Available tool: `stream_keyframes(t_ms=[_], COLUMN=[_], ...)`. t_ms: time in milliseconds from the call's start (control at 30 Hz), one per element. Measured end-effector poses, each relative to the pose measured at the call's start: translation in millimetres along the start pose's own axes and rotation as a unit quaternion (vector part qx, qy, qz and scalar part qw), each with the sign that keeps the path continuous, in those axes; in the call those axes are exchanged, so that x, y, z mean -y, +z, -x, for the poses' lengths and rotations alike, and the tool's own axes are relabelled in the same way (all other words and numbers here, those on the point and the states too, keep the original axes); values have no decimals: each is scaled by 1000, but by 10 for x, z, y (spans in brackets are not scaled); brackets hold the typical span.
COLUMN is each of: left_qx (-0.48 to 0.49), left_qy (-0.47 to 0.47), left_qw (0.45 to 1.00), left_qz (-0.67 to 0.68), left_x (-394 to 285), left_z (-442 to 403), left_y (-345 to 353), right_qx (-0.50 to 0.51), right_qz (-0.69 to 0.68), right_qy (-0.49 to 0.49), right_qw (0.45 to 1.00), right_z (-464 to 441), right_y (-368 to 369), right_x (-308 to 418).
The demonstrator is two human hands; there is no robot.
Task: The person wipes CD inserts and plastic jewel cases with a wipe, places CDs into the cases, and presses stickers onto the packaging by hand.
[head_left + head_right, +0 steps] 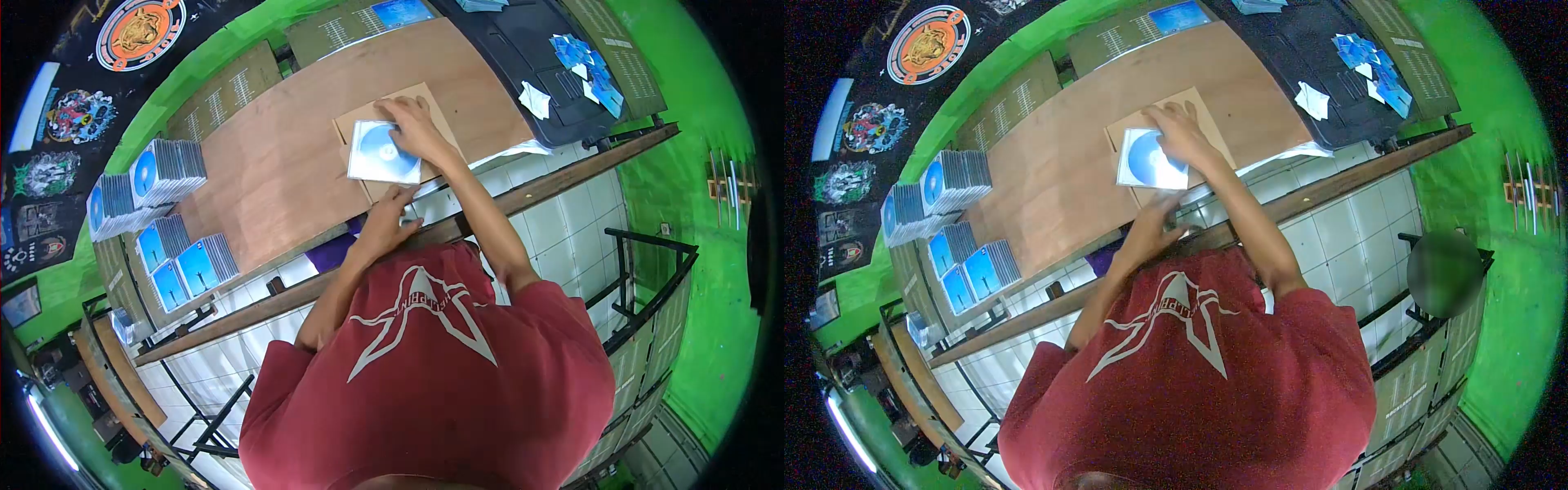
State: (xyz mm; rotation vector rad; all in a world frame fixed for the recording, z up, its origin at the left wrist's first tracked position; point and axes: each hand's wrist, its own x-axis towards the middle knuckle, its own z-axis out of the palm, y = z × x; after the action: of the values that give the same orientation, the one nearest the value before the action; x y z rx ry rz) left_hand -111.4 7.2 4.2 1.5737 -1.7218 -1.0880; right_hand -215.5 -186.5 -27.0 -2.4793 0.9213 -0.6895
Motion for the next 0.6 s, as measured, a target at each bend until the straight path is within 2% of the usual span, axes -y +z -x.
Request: stream_keyframes(t_ms=[67,100,167,300,400,500,533,567,600], left_qx=[71,72,-72,-43,67,75,76,48,19], left_qy=[-31,-30,95,165,156,142,145,136,126], left_qw=[997,997,969,942,927,950,949,973,988], left_qz=[1,1,-216,-288,-334,-266,-269,-179,-87], left_x=[-24,-41,-47,78,167,120,72,30,-47], left_z=[-135,-214,-380,-884,-1149,-1200,-1180,-1142,-1101], left_y=[-198,-282,-416,-553,-495,-522,-566,-616,-672], right_qx=[-75,-76,-103,-94,-89,-145,-109,-114,-102], right_qz=[-82,-81,-69,-31,-31,-84,-195,-195,-304], right_qy=[60,61,172,170,119,95,196,196,199], right_qw=[992,992,977,980,988,981,955,954,926], right_z=[68,131,330,633,770,826,821,793,757], right_y=[-130,-170,-230,-378,-381,-406,-463,-453,-452], right_x=[-74,-126,-233,-166,-119,-53,37,14,4])
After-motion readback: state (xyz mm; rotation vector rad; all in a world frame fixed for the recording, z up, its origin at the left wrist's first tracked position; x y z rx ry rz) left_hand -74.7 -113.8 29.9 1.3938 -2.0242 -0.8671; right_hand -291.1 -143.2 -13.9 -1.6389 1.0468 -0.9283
